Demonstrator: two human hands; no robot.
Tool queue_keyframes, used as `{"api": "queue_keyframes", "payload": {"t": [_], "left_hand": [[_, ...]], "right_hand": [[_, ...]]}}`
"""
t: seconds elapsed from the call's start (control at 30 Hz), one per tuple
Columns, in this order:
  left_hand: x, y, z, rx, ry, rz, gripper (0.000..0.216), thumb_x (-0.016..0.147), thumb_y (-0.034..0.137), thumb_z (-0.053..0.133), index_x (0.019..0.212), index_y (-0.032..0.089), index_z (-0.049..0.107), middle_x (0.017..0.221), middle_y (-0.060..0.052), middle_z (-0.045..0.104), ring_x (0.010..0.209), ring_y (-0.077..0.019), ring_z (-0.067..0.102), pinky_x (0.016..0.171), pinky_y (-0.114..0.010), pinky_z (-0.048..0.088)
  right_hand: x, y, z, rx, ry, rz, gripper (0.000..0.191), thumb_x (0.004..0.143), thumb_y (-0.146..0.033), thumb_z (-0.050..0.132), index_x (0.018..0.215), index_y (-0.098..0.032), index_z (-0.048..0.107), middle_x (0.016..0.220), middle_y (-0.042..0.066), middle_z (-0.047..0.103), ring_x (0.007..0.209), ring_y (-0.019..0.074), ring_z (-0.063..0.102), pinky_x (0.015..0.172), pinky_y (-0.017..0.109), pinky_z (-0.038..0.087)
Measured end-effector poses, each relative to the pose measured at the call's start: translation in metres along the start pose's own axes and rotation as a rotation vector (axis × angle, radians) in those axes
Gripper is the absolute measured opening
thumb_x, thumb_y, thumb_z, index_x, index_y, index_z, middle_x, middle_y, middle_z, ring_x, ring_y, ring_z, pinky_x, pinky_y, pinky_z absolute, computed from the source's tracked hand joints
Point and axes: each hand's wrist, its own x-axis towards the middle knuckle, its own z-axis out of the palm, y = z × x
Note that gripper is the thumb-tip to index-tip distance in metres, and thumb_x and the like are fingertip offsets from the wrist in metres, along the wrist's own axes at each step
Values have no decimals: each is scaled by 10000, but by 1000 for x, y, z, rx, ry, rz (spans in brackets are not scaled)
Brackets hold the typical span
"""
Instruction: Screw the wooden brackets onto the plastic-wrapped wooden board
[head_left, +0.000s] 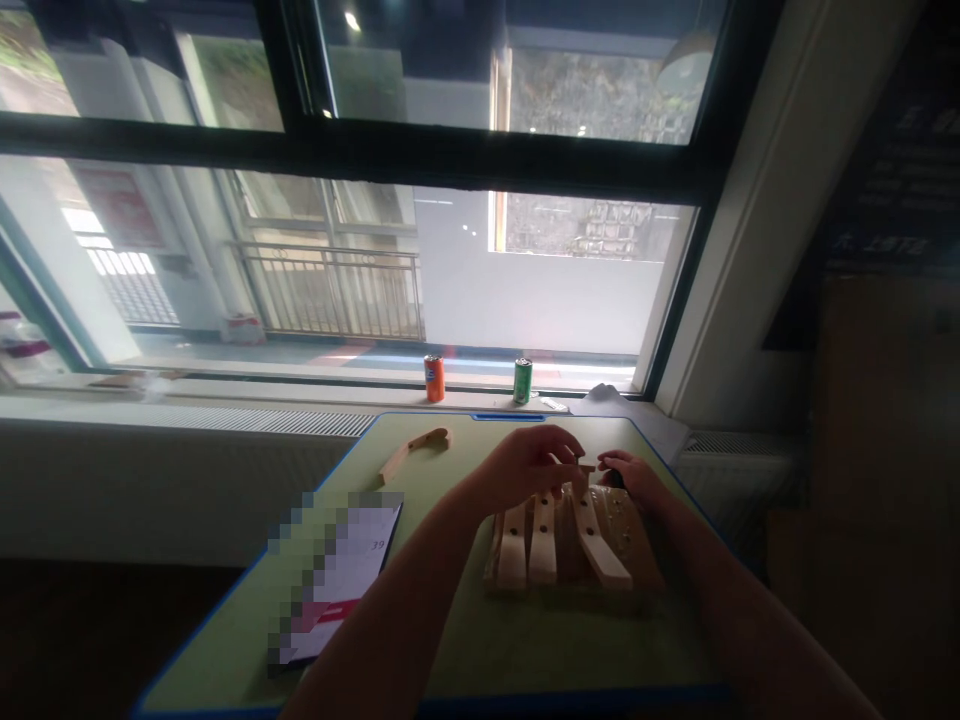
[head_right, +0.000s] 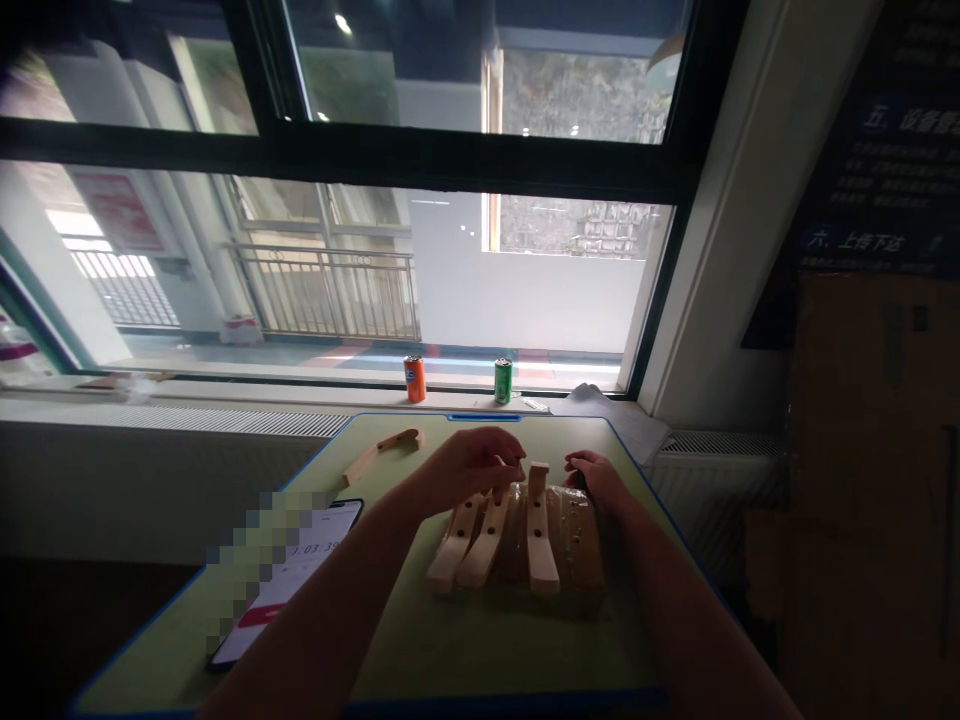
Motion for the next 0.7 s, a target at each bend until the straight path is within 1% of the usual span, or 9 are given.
{"api": "queue_keyframes", "payload": {"t": [0.03,0.1,0.2,0.3,0.37,0.47,0.57,0.7], "left_hand": [[3,0,2,-13,-69,-11,307,724,318,626,968,136,581,792,-40,624,590,-99,565,531,-208,444],[8,-2,5,33,-179,-23,257,681,276,667,894,142,617,769,-34,635,587,-101,558,532,-209,436],[13,-5,7,154,-272,-24,165,652,230,681,802,166,662,749,-15,645,624,-116,565,552,-210,424],[15,-8,12,194,-305,-76,175,650,227,682,817,177,665,748,0,646,620,-116,564,545,-210,416],[16,-11,16,221,-336,-99,185,648,213,686,828,177,657,764,1,645,643,-112,568,567,-204,421],[19,-15,22,302,-357,-75,194,656,194,680,847,179,650,778,6,632,700,-105,573,596,-182,417],[19,-18,25,353,-326,-47,207,679,206,660,883,177,643,767,10,616,699,-98,570,579,-163,407],[14,-19,24,351,-277,-20,201,685,216,656,878,163,639,757,10,613,684,-90,562,570,-155,402]], "right_hand": [[0,1,0,9,-4,1,124,693,-263,567,792,-189,568,699,9,624,477,114,544,421,236,417],[1,1,-1,24,-15,6,130,698,-267,565,803,-189,562,685,5,620,467,112,538,419,237,416],[1,0,-2,42,-33,13,127,697,-262,568,799,-187,562,664,7,617,458,115,536,412,238,410],[2,0,-2,64,-44,7,116,692,-253,572,786,-187,565,685,10,625,461,109,539,414,233,408],[3,1,-2,75,-48,4,112,692,-252,571,784,-188,565,688,8,625,454,105,536,411,231,404],[5,3,-3,84,-49,5,111,689,-245,573,785,-188,571,688,9,625,456,106,538,412,231,405],[6,3,-4,84,-48,5,115,686,-243,577,786,-188,577,688,9,624,457,105,537,413,231,403],[5,2,-4,72,-50,8,132,683,-248,584,798,-182,577,691,11,620,452,102,530,402,227,392]]}}
